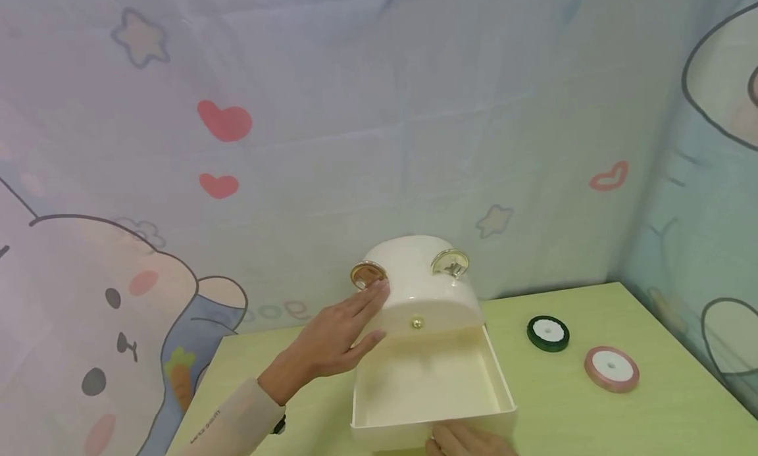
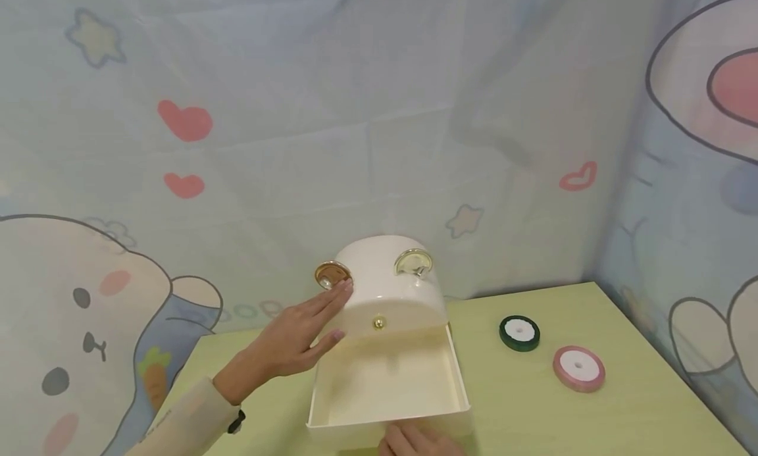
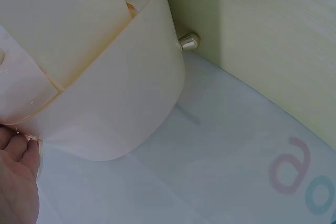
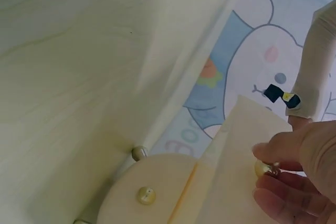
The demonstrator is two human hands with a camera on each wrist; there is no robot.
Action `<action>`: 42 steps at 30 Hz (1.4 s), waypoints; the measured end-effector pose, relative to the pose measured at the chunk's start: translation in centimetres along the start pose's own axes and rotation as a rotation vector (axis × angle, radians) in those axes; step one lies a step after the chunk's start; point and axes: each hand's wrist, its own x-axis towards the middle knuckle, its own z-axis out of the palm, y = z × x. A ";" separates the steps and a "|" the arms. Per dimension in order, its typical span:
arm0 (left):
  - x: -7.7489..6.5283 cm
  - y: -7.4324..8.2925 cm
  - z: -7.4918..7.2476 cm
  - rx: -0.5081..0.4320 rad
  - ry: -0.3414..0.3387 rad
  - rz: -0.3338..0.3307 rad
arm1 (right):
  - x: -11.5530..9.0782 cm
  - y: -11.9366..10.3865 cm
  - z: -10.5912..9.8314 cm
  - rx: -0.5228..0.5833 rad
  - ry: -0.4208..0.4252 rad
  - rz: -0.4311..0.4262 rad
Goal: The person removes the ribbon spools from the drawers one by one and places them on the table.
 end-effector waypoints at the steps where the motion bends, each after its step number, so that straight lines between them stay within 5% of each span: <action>1: 0.0 0.0 0.0 -0.003 0.001 -0.001 | 0.0 -0.1 0.2 -0.006 0.016 0.001; 15: 0.0 -0.1 0.1 0.002 0.012 0.012 | 0.1 0.0 1.0 -0.091 0.164 -0.049; 22: 0.0 -0.1 0.1 0.008 0.007 0.007 | 0.6 0.7 0.1 -0.065 0.019 -0.007; 42: 0.0 -0.1 0.0 0.012 0.005 0.013 | 1.9 4.1 2.0 -0.147 0.180 -0.087</action>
